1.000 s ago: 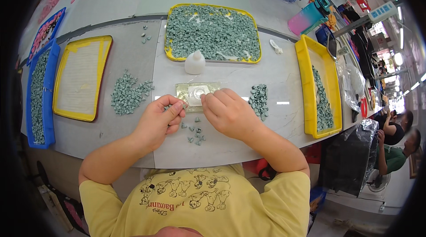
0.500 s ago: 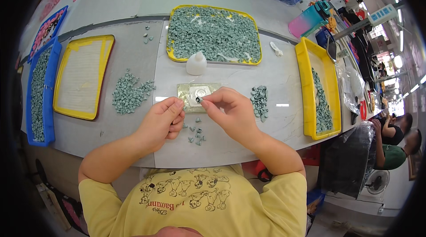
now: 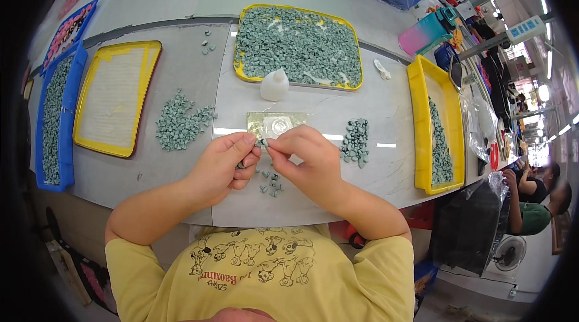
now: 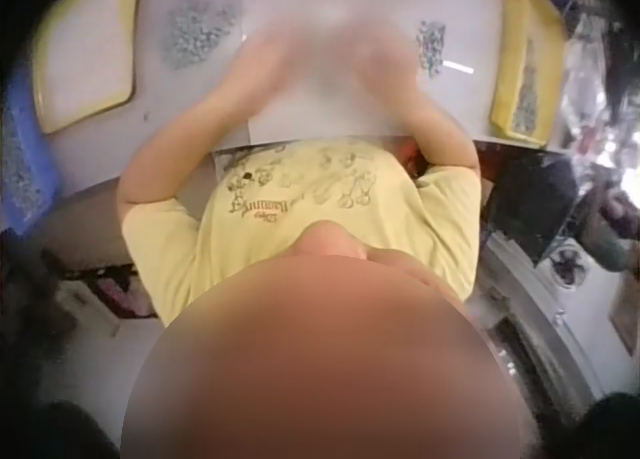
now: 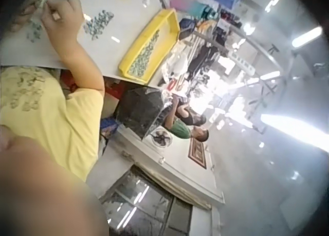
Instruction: Picking small green plastic parts from a tray and placing them into a small transparent plastic bag.
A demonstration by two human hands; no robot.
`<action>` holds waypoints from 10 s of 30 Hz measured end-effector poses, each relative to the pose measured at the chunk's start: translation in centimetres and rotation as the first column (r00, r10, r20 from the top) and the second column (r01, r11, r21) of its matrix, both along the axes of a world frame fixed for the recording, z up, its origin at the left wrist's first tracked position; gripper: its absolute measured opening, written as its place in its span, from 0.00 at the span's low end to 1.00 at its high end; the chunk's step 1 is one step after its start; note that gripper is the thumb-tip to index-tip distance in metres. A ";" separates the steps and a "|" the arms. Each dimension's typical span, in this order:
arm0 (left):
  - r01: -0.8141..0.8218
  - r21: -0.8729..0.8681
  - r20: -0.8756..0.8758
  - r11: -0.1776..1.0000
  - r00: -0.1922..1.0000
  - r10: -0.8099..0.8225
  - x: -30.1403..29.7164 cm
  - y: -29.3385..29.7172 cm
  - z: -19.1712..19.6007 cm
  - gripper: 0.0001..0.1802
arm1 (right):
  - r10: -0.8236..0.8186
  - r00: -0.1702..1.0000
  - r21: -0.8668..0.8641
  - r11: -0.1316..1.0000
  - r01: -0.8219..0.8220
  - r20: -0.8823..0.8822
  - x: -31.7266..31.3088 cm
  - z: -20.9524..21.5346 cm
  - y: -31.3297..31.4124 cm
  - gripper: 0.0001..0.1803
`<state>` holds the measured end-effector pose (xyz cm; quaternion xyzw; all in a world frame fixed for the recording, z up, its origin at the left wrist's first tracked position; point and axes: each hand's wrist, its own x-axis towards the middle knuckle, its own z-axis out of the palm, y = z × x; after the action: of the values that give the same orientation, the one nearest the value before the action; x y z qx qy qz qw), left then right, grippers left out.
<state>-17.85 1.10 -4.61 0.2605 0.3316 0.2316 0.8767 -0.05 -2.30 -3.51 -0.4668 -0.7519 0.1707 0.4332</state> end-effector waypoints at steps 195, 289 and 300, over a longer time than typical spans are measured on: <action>-0.153 -0.003 0.083 0.988 0.985 0.152 4.0 0.5 0.0 0.07 | -0.317 0.748 -0.677 0.698 -0.232 -0.583 5.7 1.9 1.2 0.04; -0.081 0.206 -0.112 0.975 0.988 0.105 3.9 -0.6 0.4 0.12 | -0.059 0.838 0.263 0.959 -0.103 0.542 7.4 0.5 0.9 0.17; -0.112 0.223 -0.133 0.968 0.981 0.144 3.8 0.0 0.1 0.08 | -0.024 0.768 0.256 0.949 -0.184 0.640 6.6 0.3 1.1 0.18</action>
<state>-14.05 1.15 -4.54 0.3480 0.3850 0.3025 0.7995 6.59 -1.20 -3.26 -0.3913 -0.8903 -0.0964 0.2123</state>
